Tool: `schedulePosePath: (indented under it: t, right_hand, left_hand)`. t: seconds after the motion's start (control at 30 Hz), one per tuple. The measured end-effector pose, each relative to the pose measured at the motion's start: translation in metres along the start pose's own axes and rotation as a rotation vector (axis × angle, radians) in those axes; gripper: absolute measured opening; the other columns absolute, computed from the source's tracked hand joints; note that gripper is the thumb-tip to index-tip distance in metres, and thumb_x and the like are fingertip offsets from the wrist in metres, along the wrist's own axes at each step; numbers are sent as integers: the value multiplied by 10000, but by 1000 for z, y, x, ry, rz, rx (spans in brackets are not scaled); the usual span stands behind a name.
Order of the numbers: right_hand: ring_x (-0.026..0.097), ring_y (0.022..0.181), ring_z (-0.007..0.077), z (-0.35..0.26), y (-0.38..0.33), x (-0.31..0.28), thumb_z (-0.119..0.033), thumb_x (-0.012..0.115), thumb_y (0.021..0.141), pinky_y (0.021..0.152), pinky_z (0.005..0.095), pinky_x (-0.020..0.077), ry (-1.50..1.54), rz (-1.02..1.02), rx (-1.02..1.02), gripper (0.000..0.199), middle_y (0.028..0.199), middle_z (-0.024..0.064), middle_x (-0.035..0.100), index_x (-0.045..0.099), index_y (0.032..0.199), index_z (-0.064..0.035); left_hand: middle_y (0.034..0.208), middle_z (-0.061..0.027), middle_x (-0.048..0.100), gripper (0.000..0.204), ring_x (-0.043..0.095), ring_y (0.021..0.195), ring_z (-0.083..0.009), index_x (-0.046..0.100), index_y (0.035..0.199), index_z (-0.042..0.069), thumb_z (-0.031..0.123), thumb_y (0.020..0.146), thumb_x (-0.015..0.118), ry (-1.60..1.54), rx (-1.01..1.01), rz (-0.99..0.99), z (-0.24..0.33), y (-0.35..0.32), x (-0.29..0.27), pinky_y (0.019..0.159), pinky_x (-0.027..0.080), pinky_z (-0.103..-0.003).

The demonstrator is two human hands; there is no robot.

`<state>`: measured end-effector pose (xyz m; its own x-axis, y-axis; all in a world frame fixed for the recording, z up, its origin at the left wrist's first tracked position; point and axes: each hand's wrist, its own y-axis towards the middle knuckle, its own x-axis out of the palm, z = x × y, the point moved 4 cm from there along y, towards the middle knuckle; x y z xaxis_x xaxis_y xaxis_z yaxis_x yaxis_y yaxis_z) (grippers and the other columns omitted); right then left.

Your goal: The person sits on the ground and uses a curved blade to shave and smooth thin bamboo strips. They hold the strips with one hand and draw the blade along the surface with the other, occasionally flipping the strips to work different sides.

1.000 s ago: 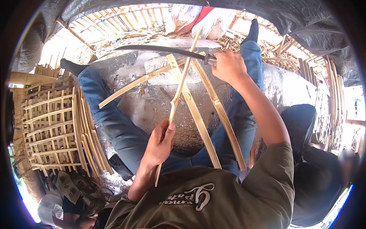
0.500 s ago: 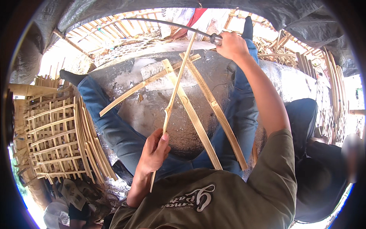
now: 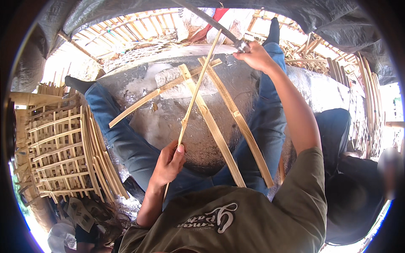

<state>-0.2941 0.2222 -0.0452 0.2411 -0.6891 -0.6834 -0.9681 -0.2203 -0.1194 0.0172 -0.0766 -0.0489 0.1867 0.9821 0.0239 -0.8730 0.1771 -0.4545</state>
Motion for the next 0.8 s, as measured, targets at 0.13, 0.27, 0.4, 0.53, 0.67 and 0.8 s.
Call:
schedulePosePath:
  t: [0.13, 0.27, 0.4, 0.53, 0.67, 0.8]
  right_hand:
    - [422, 505, 61, -16, -16, -9, -278, 781, 878, 453, 265, 310, 234, 31, 145, 305, 653, -9, 552, 629, 954, -24]
    - [427, 492, 63, -13, -24, -28, -277, 784, 878, 443, 254, 324, 292, 56, 229, 319, 633, -12, 525, 614, 970, -24]
    - [487, 522, 77, -25, -41, -45, -335, 762, 883, 475, 266, 422, 322, 95, 194, 335, 620, 5, 549, 613, 885, -35]
    - [545, 611, 71, -41, -60, -55, -357, 719, 911, 518, 246, 486, 314, 96, 130, 365, 814, 43, 686, 666, 1083, -40]
    - [567, 648, 65, -41, -73, -59, -349, 689, 935, 532, 230, 497, 274, 90, 95, 417, 963, 41, 745, 659, 1274, -109]
    - [560, 599, 64, -51, -98, -51, -288, 689, 956, 533, 233, 490, 347, 86, 11, 314, 850, 26, 716, 671, 1205, -98]
  left_hand:
    - [672, 39, 417, 278, 368, 616, -59, 540, 942, 10, 267, 1027, 598, 17, 81, 3, 5, 1, -8, 525, 306, -282]
    - [682, 34, 422, 240, 380, 632, -59, 543, 951, 10, 226, 1009, 629, 93, 118, 6, 14, 0, -25, 539, 318, -270]
    - [680, 7, 486, 190, 477, 623, -93, 550, 1023, 12, 197, 1028, 591, 255, 207, 19, 26, -5, -47, 556, 390, -301]
    - [739, -136, 585, 162, 614, 646, -259, 524, 1081, -10, 135, 1023, 566, 573, 290, 38, 41, -13, -77, 611, 461, -393]
    - [800, -244, 601, 173, 600, 751, -454, 510, 1081, -20, 100, 987, 592, 852, 504, 251, 54, -25, -88, 667, 461, -478]
    - [767, -260, 572, 187, 573, 736, -474, 510, 1075, -25, 108, 983, 605, 827, 418, 289, 52, -31, -89, 642, 446, -473]
